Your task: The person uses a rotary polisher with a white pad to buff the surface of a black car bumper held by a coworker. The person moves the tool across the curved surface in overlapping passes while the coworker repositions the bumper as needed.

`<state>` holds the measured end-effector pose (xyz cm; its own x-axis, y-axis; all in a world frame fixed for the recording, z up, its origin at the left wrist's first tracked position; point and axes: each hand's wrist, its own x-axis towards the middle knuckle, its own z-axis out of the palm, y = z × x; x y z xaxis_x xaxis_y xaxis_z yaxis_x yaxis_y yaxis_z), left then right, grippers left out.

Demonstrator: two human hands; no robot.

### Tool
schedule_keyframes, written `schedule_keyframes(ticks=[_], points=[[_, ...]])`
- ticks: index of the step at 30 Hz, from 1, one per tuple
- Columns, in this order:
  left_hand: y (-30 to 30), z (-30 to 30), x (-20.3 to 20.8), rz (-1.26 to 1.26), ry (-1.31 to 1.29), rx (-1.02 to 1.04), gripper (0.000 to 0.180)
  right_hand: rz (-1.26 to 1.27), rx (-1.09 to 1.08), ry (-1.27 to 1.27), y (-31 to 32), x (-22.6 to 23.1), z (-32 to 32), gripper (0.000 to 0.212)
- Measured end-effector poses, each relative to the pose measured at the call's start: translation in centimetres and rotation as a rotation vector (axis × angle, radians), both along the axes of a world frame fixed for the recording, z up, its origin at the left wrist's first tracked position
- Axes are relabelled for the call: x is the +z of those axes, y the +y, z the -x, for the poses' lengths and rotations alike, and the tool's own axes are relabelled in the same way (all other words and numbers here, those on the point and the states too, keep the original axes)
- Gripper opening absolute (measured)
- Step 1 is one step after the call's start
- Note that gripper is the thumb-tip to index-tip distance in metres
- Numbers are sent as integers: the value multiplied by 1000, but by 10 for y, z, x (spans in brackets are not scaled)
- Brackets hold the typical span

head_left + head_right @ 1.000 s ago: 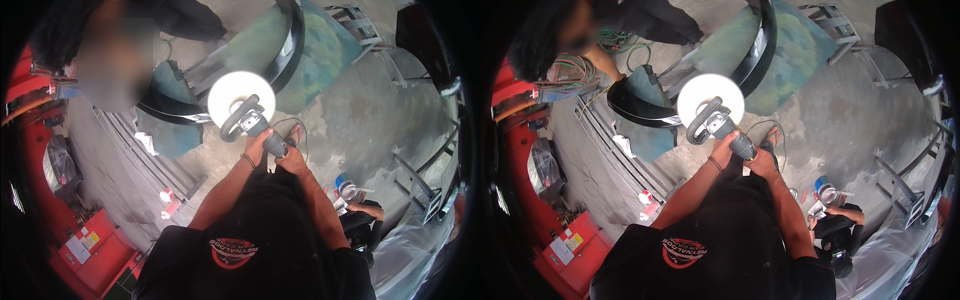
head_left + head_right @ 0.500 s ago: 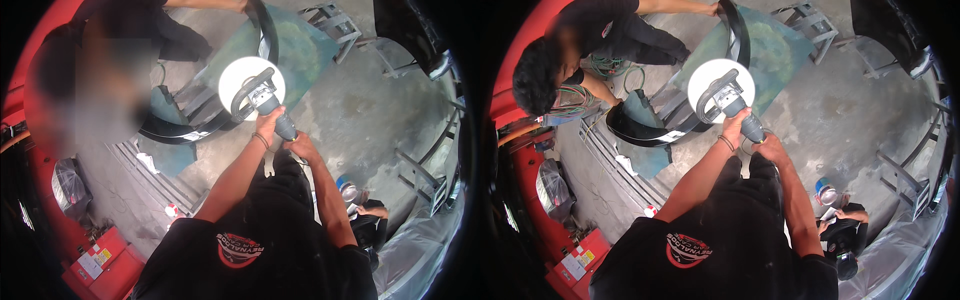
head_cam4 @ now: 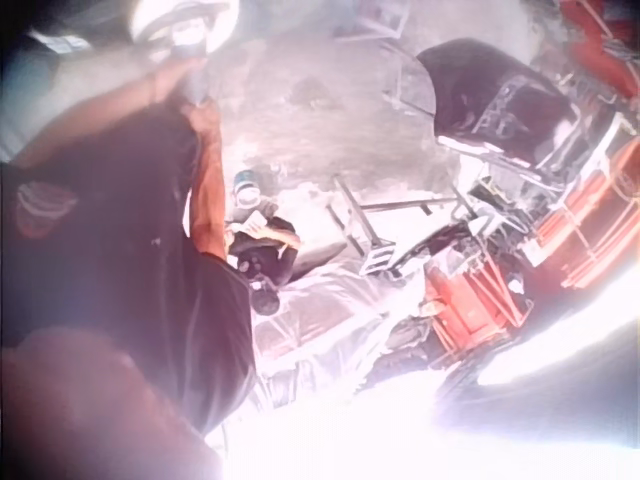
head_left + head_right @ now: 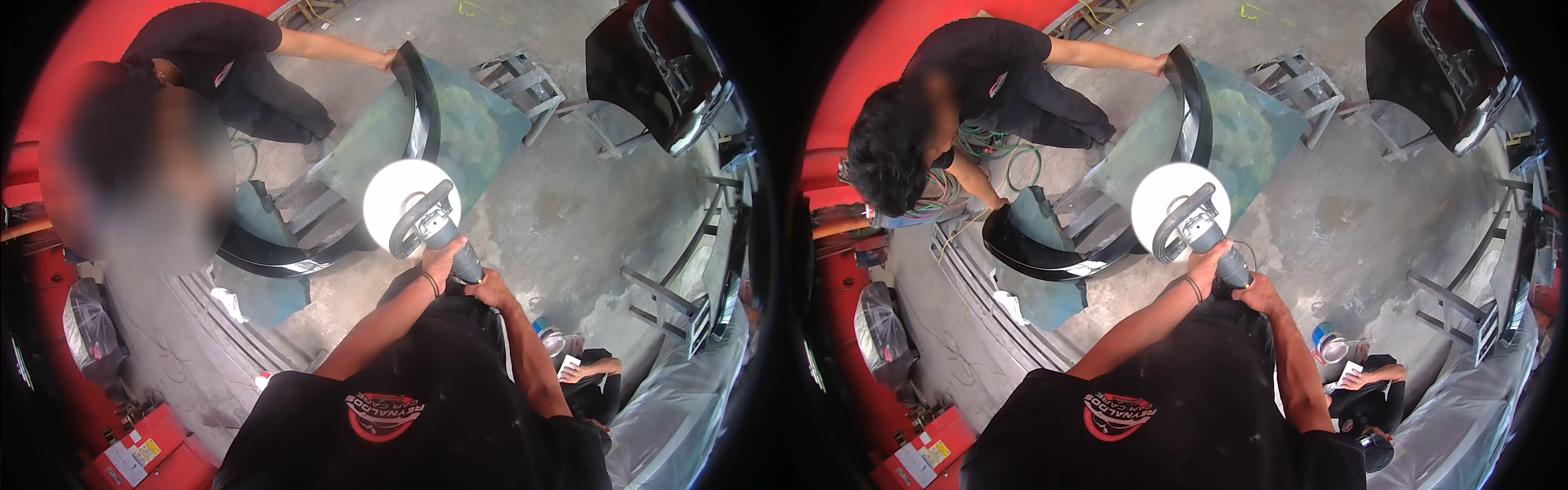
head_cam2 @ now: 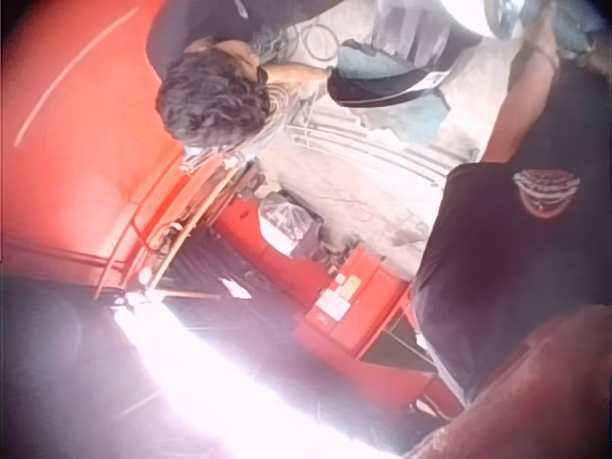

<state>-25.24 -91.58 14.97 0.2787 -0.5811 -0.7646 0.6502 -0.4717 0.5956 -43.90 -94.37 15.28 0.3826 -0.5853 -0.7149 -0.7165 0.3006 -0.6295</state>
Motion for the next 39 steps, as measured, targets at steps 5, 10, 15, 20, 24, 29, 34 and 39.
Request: schedule_keyframes(ticks=[5,10,15,20,24,29,34,39], points=[[-41,-10,14,-27,74,-52,47,7,4,-57,-38,8,-3,31],[-83,-19,21,34,108,-121,50,-164,-70,-40,-77,36,-17,24],[-129,-12,25,73,72,-154,54,-204,-56,-67,-125,18,-1,23],[-177,-3,20,109,45,-165,51,-224,-33,-75,-184,22,8,20],[-220,10,8,136,63,-79,44,-253,49,-37,-245,34,11,27],[-277,17,23,57,-29,65,48,-291,80,-28,-318,44,7,19],[-335,7,36,53,-44,129,51,-320,138,-60,-384,50,-7,19],[-384,-8,44,59,-45,243,53,-321,183,-71,-443,57,-29,18]])
